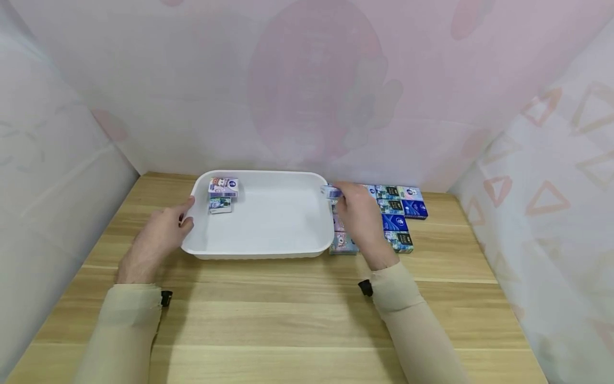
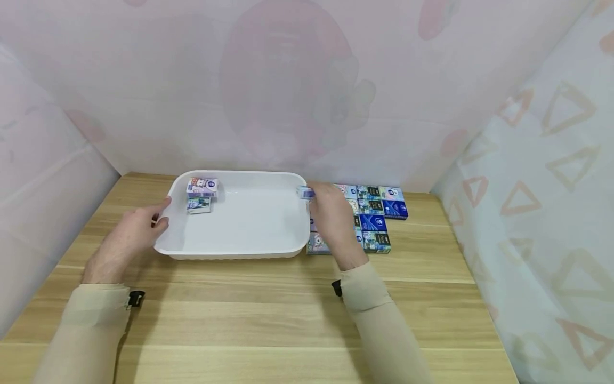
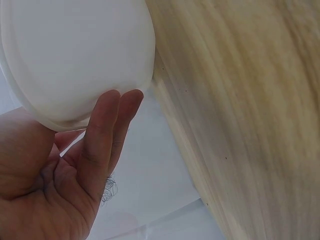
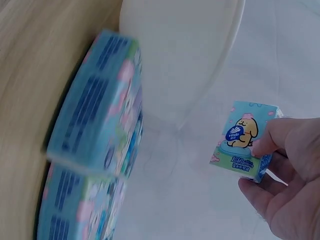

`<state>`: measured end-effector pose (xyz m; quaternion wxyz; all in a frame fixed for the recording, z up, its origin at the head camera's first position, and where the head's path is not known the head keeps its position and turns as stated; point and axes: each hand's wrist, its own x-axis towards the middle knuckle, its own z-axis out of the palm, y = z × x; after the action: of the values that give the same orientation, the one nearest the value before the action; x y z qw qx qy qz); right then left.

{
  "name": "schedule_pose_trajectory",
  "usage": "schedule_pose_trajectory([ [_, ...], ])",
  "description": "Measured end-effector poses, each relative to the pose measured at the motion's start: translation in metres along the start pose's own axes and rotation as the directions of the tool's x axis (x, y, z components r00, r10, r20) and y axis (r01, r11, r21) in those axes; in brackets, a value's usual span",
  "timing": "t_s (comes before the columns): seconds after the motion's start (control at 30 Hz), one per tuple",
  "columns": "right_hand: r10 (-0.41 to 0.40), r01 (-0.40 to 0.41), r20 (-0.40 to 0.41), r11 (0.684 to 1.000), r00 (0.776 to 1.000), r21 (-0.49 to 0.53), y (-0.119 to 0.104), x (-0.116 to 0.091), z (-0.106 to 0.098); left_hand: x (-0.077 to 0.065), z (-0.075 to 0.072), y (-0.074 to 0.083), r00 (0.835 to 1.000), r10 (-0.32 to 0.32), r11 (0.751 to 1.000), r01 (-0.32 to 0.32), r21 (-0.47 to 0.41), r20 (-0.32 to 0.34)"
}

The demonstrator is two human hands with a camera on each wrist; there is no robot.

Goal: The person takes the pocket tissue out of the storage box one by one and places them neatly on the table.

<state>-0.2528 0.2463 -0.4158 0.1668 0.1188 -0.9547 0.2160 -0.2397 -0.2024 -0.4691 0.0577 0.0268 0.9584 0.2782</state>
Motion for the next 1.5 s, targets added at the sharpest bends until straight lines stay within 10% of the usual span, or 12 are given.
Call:
schedule_pose_trajectory([
  [0.6,0.153,-0.154,-0.021,0.987,0.988,-0.036,0.082,-0.015,-0.043,0.001,0.000,0.001,1.000,-0.005,1.000,0.005,-0.015,0.003],
  [0.87,0.211,-0.208,0.127,0.978,0.969,-0.036,0.123,-0.019,-0.067,0.000,0.002,0.000,1.000,0.002,1.000,-0.002,-0.012,0.001],
  [1.07,0.178,-0.177,0.252,0.984,0.951,-0.027,0.159,-0.027,-0.080,-0.001,0.000,0.000,1.000,0.016,1.000,-0.016,0.004,-0.010],
  [1.5,0.107,-0.108,0.210,0.994,0.972,-0.006,0.216,-0.045,-0.097,0.000,-0.001,0.000,1.000,0.026,1.000,-0.026,0.014,-0.017],
])
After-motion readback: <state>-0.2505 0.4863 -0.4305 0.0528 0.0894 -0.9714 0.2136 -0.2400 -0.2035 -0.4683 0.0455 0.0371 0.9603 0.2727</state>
